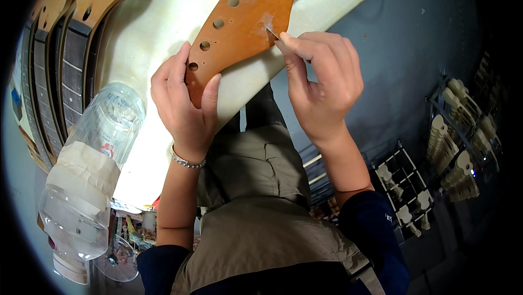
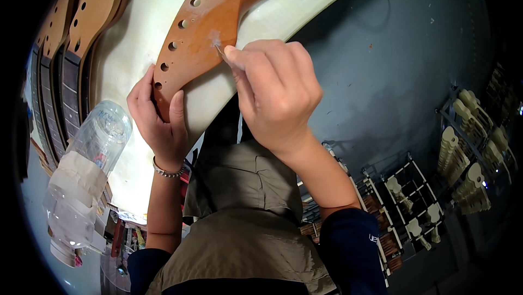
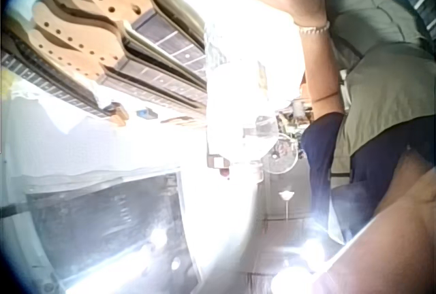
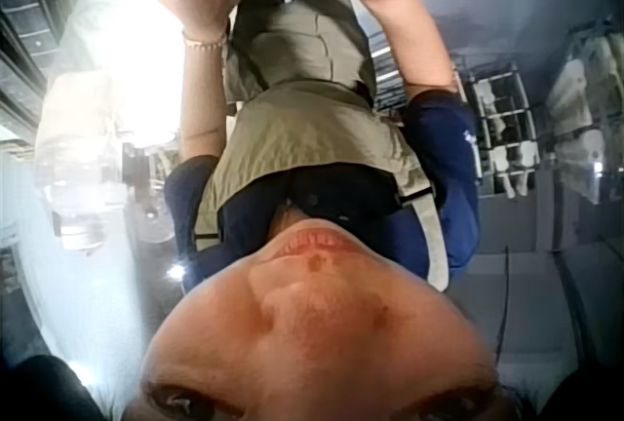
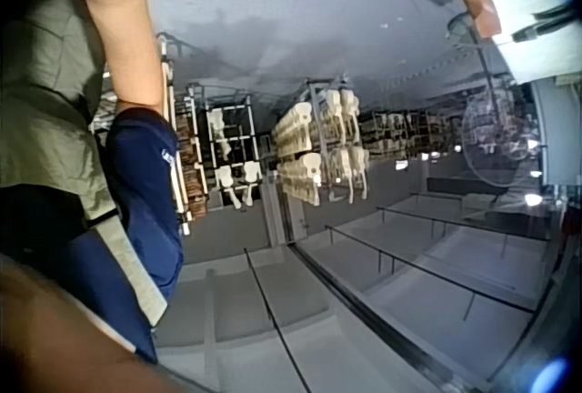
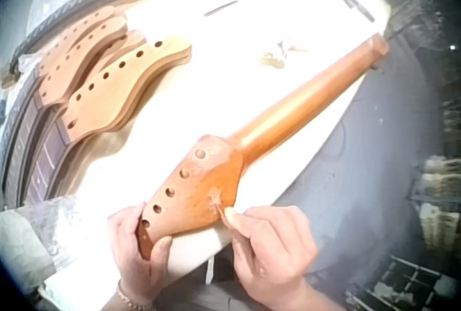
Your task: The person scrapes residue off the headstock of a guitar neck using a small metal blade. They then pour a liquid from a plastic bottle onto a cloth and wipe the headstock surface. The person repeats the scraping and wiping process on the same area.
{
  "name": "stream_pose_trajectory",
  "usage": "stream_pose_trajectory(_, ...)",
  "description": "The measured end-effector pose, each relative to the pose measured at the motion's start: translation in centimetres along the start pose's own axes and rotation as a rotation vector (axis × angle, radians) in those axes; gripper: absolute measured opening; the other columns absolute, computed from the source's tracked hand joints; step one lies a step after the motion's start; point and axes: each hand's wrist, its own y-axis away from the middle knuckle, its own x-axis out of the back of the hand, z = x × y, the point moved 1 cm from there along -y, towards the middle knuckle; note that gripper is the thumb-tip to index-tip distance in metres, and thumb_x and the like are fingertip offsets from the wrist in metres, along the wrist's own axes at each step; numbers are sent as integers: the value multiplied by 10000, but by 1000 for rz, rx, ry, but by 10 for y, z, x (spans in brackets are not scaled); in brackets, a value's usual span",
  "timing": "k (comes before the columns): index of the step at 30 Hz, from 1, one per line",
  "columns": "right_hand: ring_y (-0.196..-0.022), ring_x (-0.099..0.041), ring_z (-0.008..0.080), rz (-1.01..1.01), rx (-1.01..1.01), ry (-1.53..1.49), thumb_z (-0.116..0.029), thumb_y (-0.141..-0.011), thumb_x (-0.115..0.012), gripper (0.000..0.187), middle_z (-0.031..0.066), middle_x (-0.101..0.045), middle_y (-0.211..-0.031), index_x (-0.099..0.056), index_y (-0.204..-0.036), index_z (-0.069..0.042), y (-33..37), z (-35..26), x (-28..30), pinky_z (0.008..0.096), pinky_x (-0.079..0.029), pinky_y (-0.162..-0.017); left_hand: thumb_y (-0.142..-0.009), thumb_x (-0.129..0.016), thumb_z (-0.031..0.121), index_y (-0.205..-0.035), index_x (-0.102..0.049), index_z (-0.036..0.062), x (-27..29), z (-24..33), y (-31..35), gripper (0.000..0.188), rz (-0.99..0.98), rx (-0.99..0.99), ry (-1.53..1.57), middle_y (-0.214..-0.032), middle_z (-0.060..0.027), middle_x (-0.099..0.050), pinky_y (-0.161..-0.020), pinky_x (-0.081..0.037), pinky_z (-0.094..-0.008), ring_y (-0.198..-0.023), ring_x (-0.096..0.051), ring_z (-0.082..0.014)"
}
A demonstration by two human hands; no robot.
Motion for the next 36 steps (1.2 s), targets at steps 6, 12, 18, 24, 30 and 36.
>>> stream_pose_trajectory(6, -682, -568, 249, 12, 25, 26, 16, -684, -776, 241, 44, -639, -788, -712, -895, -80, 0, 3, 0, 347, -457, -608, -795, -785, 115, -1352, -565, 22, -1, 1, 0, 606, -2, 19, 8, -1169, -149, -589, -938, -456, -379, -1060, -553, -298)
stream_pose_trajectory(12, -688, -572, 248, 17, -22, -9, 9, -662, -778, 258, 40, -637, -790, -712, -891, -89, -5, 5, 0, 347, -459, -605, -791, -787, 109, -1351, -567, 26, 0, 2, -1, 607, 2, 12, 5, -1172, -147, -588, -934, -459, -377, -1060, -554, -296)
stream_pose_trajectory(18, -686, -571, 248, -12, 21, -23, 12, -668, -777, 266, 40, -640, -788, -715, -904, -94, 1, 0, -1, 344, -459, -602, -787, -790, 107, -1353, -566, 30, -1, 1, 0, 613, 6, 9, 10, -1172, -146, -589, -937, -460, -380, -1064, -555, -298)
stream_pose_trajectory(24, -689, -572, 248, 16, 39, 17, 14, -664, -778, 283, 36, -637, -783, -722, -918, -96, 0, 4, 0, 340, -461, -608, -790, -788, 108, -1349, -569, 26, -1, 1, 0, 605, -4, 24, 9, -1177, -151, -586, -942, -459, -383, -1069, -556, -298)
stream_pose_trajectory(30, -690, -576, 239, -1, -8, -39, 11, -659, -777, 280, 30, -642, -783, -722, -910, -100, -4, 10, 2, 336, -463, -602, -796, -785, 108, -1345, -570, 19, 0, 2, -1, 597, 1, 12, 0, -1184, -154, -581, -940, -461, -380, -1071, -556, -299)
stream_pose_trajectory(36, -698, -586, 243, -10, 45, -20, 3, -694, -775, 224, 33, -646, -784, -713, -887, -92, -2, 4, 0, 339, -458, -618, -801, -777, 95, -1344, -568, 12, -1, 0, 0, 588, 1, 1, 1, -1185, -152, -576, -932, -467, -370, -1064, -557, -298)
